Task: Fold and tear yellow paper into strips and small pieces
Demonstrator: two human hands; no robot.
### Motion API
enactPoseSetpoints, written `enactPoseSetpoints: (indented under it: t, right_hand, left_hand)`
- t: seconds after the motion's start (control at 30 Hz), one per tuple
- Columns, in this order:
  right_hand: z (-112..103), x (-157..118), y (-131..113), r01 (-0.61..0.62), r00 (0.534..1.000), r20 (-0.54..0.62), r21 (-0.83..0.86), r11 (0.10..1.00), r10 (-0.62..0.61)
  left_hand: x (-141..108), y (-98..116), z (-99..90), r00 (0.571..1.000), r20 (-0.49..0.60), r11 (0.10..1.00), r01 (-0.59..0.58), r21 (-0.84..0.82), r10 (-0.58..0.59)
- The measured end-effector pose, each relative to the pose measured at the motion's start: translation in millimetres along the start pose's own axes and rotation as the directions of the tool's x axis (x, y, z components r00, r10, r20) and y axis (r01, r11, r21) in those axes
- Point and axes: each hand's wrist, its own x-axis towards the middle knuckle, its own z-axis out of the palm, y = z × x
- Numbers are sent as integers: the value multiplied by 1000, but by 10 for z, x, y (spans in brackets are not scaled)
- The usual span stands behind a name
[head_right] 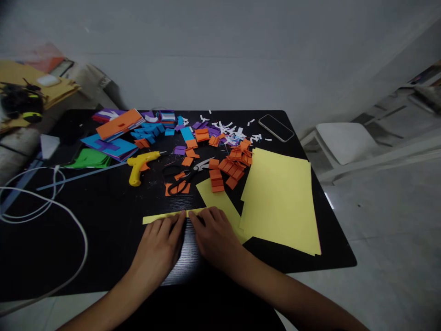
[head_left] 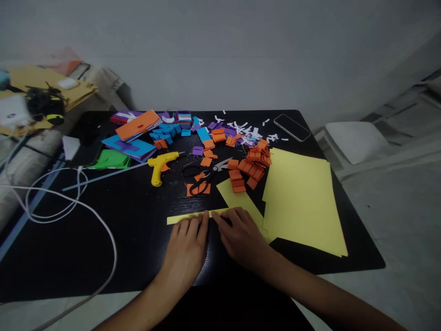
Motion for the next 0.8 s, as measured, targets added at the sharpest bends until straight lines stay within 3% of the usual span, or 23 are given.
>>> enactPoseSetpoints:
  t: [0.23, 0.6, 0.8]
  right_hand:
    - [19, 9, -37, -23, 1000, -8, -5, 1000, 23]
    - [-31, -105, 76, -95, 988, -129, -61, 994, 87]
    - [-61, -170, 117, -117, 986, -124, -64, 991, 109]
  left_hand:
    - [3, -3, -10, 1000, 2, 1000, -3, -16, 3]
    - [12, 23, 1, 1000, -30, 1000, -2, -2, 2]
    - [1, 30, 12, 1000, -15, 1000, 15, -10, -15]
